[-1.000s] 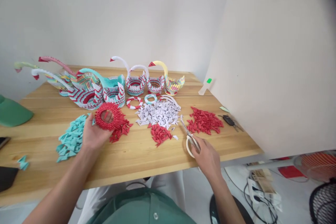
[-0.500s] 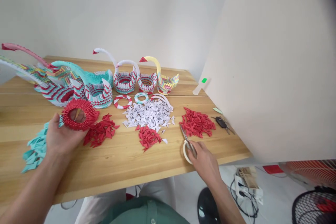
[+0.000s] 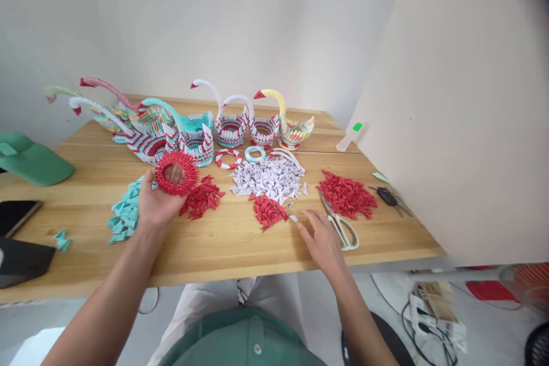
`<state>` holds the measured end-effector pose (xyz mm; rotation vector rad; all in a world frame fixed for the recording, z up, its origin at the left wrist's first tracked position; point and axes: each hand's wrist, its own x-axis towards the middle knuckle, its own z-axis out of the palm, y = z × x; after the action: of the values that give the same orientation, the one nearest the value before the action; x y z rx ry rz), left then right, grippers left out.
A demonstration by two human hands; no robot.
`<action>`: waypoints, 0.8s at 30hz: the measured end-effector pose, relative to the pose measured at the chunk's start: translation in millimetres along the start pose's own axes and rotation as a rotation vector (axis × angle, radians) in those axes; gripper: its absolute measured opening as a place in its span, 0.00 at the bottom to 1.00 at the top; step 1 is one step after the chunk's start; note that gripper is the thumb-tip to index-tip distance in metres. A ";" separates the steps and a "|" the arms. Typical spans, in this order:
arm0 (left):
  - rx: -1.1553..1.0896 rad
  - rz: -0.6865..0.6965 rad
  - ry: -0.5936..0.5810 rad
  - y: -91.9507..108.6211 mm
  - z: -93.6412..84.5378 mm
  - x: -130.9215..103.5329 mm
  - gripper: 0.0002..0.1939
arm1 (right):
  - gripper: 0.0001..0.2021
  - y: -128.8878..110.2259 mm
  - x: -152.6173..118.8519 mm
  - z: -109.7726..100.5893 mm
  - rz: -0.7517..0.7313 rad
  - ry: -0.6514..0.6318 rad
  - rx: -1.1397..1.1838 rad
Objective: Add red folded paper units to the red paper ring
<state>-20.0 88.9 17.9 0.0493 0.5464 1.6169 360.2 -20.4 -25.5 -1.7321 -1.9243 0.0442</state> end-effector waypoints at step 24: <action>-0.063 -0.362 0.193 -3.9 -3.9 -62.8 0.22 | 0.17 -102.2 64.8 51.9 -0.268 -0.130 -0.106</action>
<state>-9.3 28.2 31.0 -0.2425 0.6130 1.2900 244.2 39.3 -7.6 -1.5541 -2.2766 -0.0464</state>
